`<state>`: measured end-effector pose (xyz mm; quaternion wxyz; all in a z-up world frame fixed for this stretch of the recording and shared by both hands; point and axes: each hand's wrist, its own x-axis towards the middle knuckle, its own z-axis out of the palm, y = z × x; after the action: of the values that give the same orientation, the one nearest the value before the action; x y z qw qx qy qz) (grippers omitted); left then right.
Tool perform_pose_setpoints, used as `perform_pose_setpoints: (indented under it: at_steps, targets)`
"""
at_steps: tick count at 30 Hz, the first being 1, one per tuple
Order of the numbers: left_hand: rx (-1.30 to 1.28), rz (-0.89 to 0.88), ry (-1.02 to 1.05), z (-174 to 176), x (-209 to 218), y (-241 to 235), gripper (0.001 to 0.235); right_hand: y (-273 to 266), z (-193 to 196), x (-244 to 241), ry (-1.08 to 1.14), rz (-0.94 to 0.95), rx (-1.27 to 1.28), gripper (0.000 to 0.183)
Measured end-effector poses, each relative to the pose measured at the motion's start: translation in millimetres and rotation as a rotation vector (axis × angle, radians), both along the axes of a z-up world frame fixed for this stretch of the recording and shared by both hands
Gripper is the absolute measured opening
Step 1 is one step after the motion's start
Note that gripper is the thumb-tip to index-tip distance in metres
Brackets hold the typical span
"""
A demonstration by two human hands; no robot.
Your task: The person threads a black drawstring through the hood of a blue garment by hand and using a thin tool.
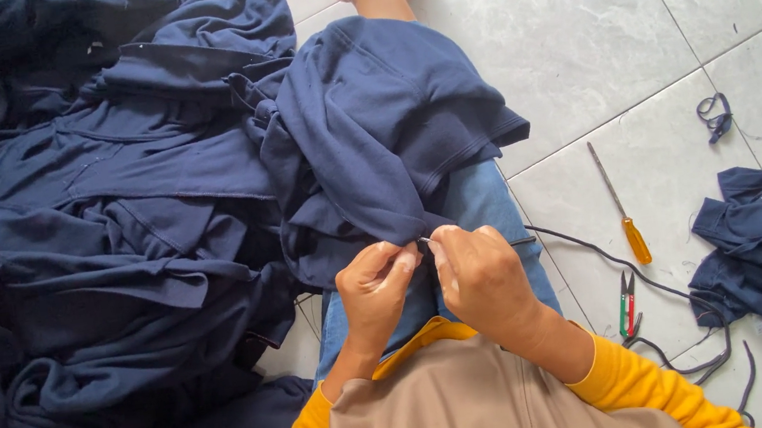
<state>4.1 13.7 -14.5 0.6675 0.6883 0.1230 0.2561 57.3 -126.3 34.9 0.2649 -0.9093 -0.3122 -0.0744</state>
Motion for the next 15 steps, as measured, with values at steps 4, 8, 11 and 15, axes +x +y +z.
perform_pose_setpoints:
  at_steps: [4,8,11,15]
  targets:
    - [0.044,-0.025,-0.011,2.0,2.1,2.1,0.012,-3.4,-8.3,1.0,0.059,0.007,-0.008,0.010]
    - [0.099,-0.065,-0.042,-4.7,2.6,3.9,0.010,-4.0,-16.0,0.3,0.070,0.020,-0.002,0.012]
    - [0.142,-0.069,-0.038,5.2,4.8,4.9,0.011,-7.8,-22.3,2.5,0.213,-0.001,0.018,0.015]
    - [0.140,-0.095,-0.067,10.0,7.7,7.7,0.015,-10.2,-8.7,21.3,1.199,-0.077,0.662,0.016]
